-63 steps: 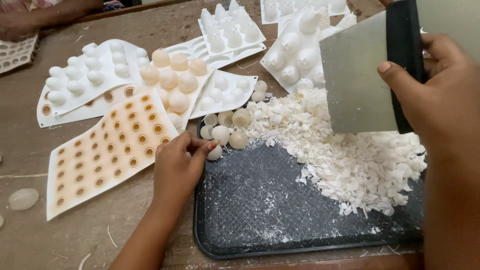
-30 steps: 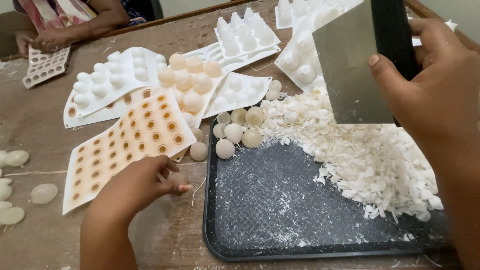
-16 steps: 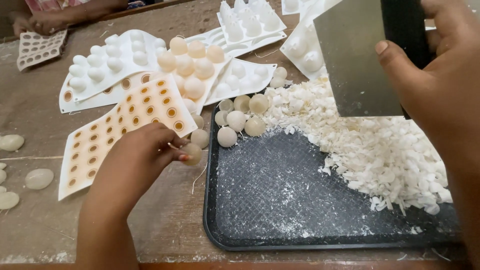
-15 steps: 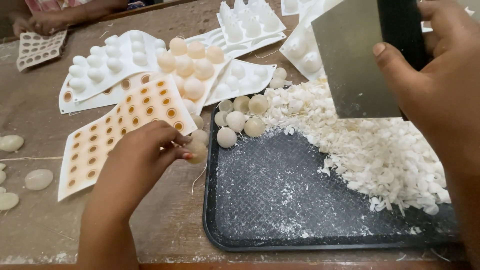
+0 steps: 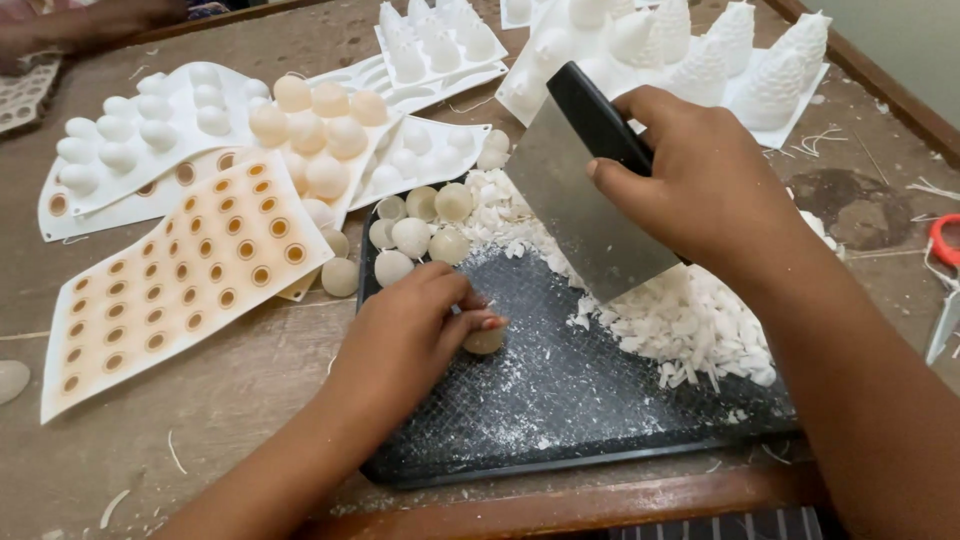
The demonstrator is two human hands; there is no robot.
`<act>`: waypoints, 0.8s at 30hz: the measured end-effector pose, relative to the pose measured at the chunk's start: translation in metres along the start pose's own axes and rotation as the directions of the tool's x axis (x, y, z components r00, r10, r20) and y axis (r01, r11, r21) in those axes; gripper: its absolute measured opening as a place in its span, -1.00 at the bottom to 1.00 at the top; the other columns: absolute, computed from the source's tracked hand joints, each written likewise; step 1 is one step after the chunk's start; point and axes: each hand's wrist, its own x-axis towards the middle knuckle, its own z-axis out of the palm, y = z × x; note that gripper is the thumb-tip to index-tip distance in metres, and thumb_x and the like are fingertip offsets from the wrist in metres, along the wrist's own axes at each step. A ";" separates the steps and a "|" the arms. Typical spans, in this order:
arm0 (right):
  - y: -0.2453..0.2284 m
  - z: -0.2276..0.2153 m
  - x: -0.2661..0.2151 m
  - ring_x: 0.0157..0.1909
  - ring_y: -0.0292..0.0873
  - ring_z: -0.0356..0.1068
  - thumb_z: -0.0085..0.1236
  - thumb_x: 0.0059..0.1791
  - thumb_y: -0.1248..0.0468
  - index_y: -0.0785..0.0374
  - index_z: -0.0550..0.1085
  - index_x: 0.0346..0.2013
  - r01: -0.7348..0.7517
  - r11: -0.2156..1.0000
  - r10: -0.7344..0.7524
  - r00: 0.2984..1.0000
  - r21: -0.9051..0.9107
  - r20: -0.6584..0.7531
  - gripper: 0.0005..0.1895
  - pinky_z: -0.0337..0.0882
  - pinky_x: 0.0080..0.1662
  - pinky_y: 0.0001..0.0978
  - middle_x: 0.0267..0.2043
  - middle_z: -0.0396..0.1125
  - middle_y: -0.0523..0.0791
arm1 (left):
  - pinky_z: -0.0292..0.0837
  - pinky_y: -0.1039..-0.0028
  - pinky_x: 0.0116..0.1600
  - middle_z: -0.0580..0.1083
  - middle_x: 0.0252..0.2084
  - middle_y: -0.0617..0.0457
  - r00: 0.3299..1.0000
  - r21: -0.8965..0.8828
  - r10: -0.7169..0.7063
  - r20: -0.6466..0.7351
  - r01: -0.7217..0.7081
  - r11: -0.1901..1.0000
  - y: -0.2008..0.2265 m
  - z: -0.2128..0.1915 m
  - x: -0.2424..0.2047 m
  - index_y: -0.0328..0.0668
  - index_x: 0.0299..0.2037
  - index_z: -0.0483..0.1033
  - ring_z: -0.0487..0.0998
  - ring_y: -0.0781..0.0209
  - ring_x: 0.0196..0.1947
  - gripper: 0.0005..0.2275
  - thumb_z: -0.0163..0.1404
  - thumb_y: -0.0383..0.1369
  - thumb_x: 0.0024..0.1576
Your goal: The person shaves or scrapes soap blocks into flakes using a bench scraper tool.
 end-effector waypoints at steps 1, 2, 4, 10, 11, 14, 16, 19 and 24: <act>-0.005 -0.003 -0.005 -0.55 -0.02 0.51 0.20 -0.04 0.17 0.30 0.41 0.21 -0.005 1.000 0.005 1.000 -0.002 0.003 -0.46 0.47 -0.50 -0.18 -0.40 0.49 0.12 | 0.50 0.28 -0.18 0.55 -0.25 0.02 1.000 -0.004 -0.001 0.005 0.001 1.000 0.003 -0.001 0.002 -0.23 -0.33 0.54 0.62 0.01 -0.26 -0.87 0.14 -0.34 0.08; -0.010 -0.005 -0.008 -0.57 -0.02 0.49 0.19 -0.04 0.16 0.30 0.41 0.19 -0.010 1.000 0.010 1.000 0.000 0.016 -0.47 0.45 -0.52 -0.17 -0.42 0.48 0.12 | 0.49 0.28 -0.19 0.54 -0.26 0.02 0.998 0.015 -0.049 0.036 0.049 0.999 0.005 -0.002 0.003 -0.22 -0.32 0.55 0.61 0.02 -0.28 -0.85 0.14 -0.30 0.10; -0.022 -0.009 -0.014 -0.60 -0.02 0.47 0.17 -0.04 0.16 0.29 0.41 0.17 -0.013 1.000 0.013 0.999 0.002 0.033 -0.49 0.43 -0.54 -0.15 -0.44 0.47 0.12 | 0.49 0.28 -0.19 0.53 -0.27 0.02 0.993 0.034 -0.102 0.067 0.100 0.994 0.004 -0.004 0.004 -0.22 -0.31 0.55 0.60 0.03 -0.31 -0.82 0.15 -0.26 0.12; -0.038 -0.005 -0.020 -0.57 -0.03 0.49 0.13 0.03 0.13 0.19 0.41 0.23 -0.153 0.974 0.191 0.952 -0.166 0.240 -0.52 0.43 -0.50 -0.18 -0.43 0.48 0.04 | 0.55 0.40 -0.23 0.51 -0.23 0.05 0.994 -0.225 -0.067 0.084 0.084 0.971 -0.005 0.000 -0.005 -0.18 -0.22 0.55 0.63 0.17 -0.34 -0.87 0.10 -0.31 0.14; -0.034 -0.002 -0.020 -0.55 -0.03 0.46 0.13 0.01 0.11 0.19 0.42 0.21 -0.112 0.979 0.153 0.958 -0.172 0.244 -0.50 0.41 -0.46 -0.16 -0.47 0.47 0.04 | 0.55 0.40 -0.24 0.52 -0.24 0.05 0.996 -0.228 -0.034 0.086 0.053 0.972 -0.005 -0.001 -0.007 -0.17 -0.24 0.54 0.63 0.16 -0.35 -0.88 0.10 -0.32 0.13; -0.040 0.000 -0.021 -0.53 -0.04 0.46 0.13 -0.01 0.07 0.17 0.41 0.21 -0.094 0.973 0.154 0.945 -0.212 0.288 -0.48 0.40 -0.41 -0.18 -0.49 0.46 0.03 | 0.52 0.35 -0.25 0.51 -0.25 0.01 0.997 -0.177 0.060 0.059 -0.048 0.983 -0.008 -0.003 -0.013 -0.19 -0.26 0.50 0.61 0.06 -0.31 -0.89 0.11 -0.35 0.13; -0.046 -0.004 -0.022 -0.53 -0.07 0.48 0.13 0.01 0.05 0.14 0.40 0.24 -0.126 0.957 0.208 0.925 -0.261 0.317 -0.47 0.40 -0.40 -0.20 -0.49 0.46 0.02 | 0.48 0.30 -0.24 0.50 -0.25 -0.02 0.990 -0.133 0.134 0.035 -0.128 0.983 -0.009 -0.002 -0.014 -0.21 -0.27 0.47 0.60 -0.02 -0.27 -0.88 0.11 -0.36 0.15; -0.057 -0.009 -0.024 -0.61 -0.09 0.46 0.12 0.04 0.02 0.08 0.35 0.30 -0.132 0.920 0.275 0.888 -0.369 0.368 -0.45 0.38 -0.45 -0.25 -0.58 0.45 -0.02 | 0.48 0.28 -0.24 0.50 -0.29 -0.01 0.992 -0.172 0.121 0.036 -0.113 0.979 -0.009 -0.003 -0.015 -0.20 -0.26 0.47 0.60 -0.02 -0.27 -0.90 0.11 -0.37 0.15; -0.067 -0.008 -0.027 -0.72 -0.15 0.40 0.11 0.05 -0.01 0.00 0.39 0.21 -0.181 0.888 0.363 0.839 -0.422 0.405 -0.55 0.31 -0.54 -0.32 -0.66 0.37 -0.09 | 0.49 0.31 -0.22 0.53 -0.29 -0.02 0.993 -0.251 0.085 0.084 -0.061 0.966 -0.013 -0.001 -0.014 -0.22 -0.27 0.46 0.62 -0.01 -0.26 -0.88 0.11 -0.37 0.13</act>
